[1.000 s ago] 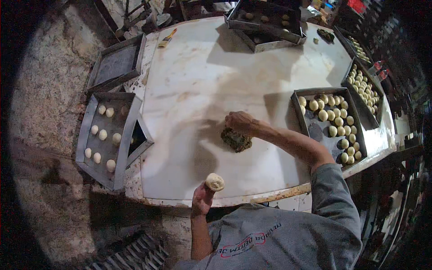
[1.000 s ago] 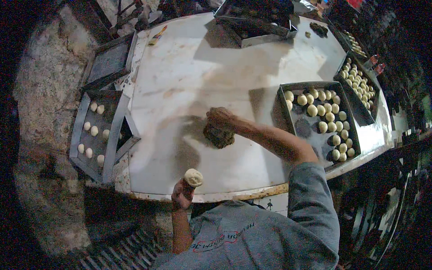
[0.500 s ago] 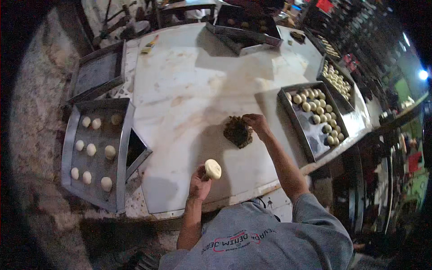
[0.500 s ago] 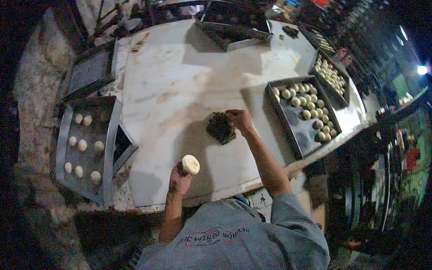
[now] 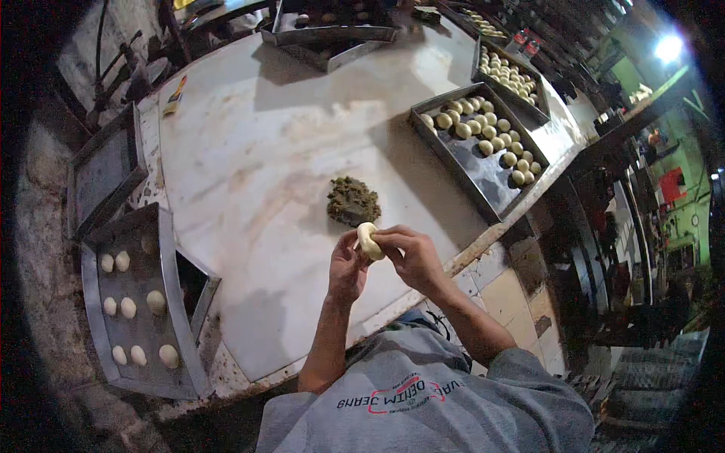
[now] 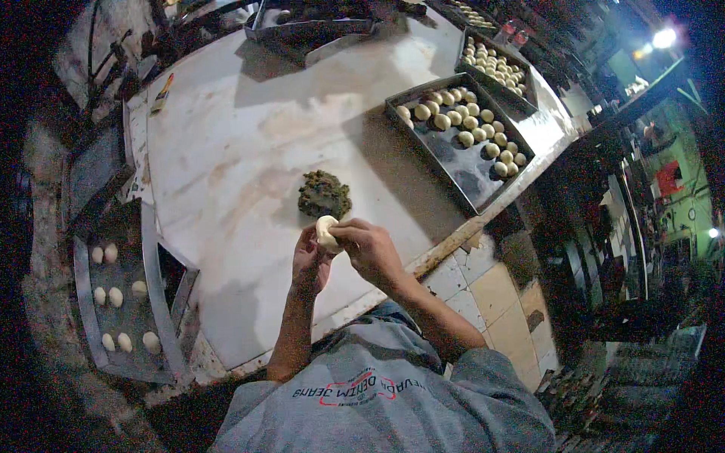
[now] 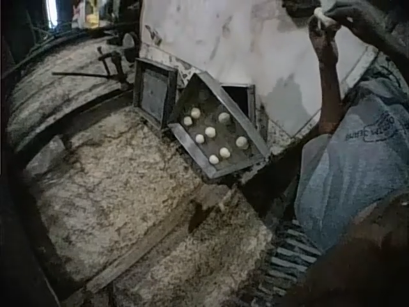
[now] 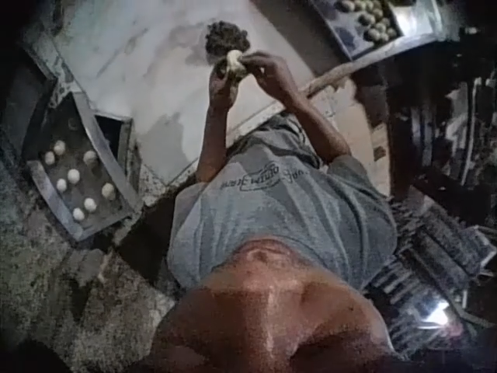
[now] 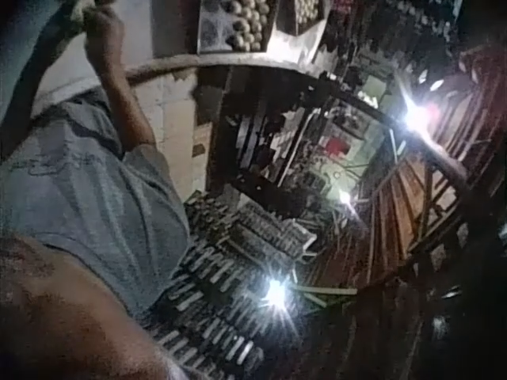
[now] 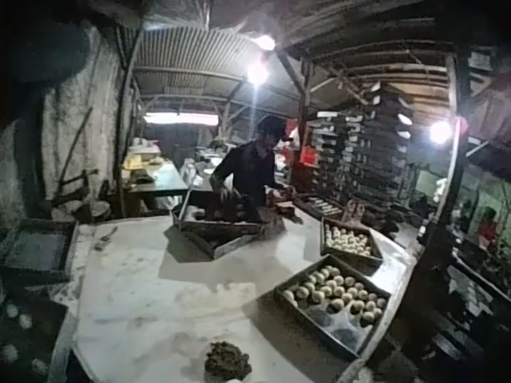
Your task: The recorder is seen portioning dough, filling it with a dark mixture, and placing the buns onto baking trays.
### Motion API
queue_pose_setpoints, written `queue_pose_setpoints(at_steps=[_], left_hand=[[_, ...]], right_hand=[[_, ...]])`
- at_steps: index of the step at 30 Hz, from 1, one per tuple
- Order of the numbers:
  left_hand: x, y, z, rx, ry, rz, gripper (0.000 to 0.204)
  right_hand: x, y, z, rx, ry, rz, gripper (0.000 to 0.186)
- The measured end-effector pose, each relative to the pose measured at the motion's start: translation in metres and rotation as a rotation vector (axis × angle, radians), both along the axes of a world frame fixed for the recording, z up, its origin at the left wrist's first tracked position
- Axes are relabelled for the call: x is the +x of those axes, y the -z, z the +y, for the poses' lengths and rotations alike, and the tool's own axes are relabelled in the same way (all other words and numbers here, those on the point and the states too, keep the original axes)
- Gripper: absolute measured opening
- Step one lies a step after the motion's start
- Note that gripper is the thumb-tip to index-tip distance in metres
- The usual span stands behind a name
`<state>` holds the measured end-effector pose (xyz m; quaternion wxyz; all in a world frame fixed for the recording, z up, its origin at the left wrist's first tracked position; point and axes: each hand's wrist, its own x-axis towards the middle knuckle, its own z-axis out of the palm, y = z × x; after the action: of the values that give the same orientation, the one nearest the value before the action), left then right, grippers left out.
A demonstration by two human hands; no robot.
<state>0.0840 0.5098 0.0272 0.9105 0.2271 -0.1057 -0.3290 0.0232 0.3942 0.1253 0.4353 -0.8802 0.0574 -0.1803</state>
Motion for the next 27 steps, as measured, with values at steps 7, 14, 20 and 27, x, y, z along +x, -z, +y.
queue_pose_setpoints(at_steps=[7, 14, 20, 27], left_hand=[[-0.020, -0.024, -0.031, 0.162, 0.271, -0.097, 0.050], [-0.056, -0.029, -0.122, 0.268, -0.059, -0.047, 0.034], [-0.081, -0.043, -0.164, 0.418, -0.188, -0.002, 0.025], [-0.091, -0.055, -0.165, 0.661, 0.109, -0.248, 0.035]], right_hand=[[-0.020, -0.025, -0.055, -0.122, 0.167, 0.078, 0.023], [-0.057, 0.033, -0.124, 0.578, 0.099, 0.171, 0.028], [-0.090, 0.028, -0.158, 0.104, 0.049, -0.143, 0.039], [-0.083, 0.036, -0.190, 0.370, 0.027, -0.016, 0.018]])
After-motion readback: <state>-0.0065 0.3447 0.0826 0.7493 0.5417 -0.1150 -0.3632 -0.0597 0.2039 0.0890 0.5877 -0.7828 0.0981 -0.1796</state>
